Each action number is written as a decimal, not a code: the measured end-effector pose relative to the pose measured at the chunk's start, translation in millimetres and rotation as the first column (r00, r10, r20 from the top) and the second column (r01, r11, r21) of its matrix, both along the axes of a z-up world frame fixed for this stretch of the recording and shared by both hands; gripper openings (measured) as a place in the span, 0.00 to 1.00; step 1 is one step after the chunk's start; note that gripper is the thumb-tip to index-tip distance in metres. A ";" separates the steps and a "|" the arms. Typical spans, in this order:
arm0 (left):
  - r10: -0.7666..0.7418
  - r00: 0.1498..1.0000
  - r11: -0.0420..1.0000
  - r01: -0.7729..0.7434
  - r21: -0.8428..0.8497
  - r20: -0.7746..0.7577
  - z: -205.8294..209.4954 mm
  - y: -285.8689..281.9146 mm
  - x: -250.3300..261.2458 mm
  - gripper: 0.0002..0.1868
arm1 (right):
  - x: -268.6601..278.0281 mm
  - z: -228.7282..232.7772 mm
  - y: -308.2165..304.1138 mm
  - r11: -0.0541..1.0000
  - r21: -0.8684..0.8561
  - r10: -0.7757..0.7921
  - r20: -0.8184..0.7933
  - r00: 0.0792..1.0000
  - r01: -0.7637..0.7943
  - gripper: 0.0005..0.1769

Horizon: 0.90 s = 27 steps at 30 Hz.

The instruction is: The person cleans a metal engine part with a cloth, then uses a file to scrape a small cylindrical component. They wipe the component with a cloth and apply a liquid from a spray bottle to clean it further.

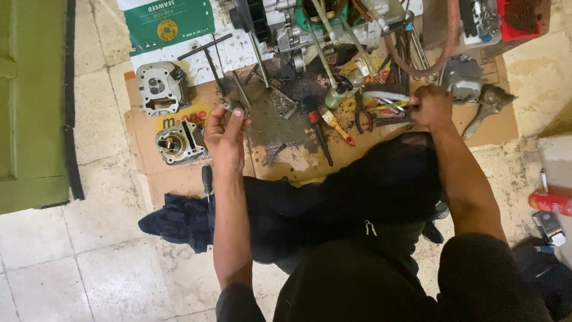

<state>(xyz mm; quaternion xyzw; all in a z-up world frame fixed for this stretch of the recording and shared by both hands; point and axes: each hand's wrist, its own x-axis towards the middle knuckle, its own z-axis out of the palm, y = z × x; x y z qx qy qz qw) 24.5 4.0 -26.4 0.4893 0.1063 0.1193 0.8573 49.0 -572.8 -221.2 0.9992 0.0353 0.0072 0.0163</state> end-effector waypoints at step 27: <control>-0.253 0.946 0.967 0.247 0.053 0.203 43.2 -22.2 -24.7 0.26 | -19.0 60.7 161.2 0.873 0.293 0.364 0.146 0.920 -0.391 0.23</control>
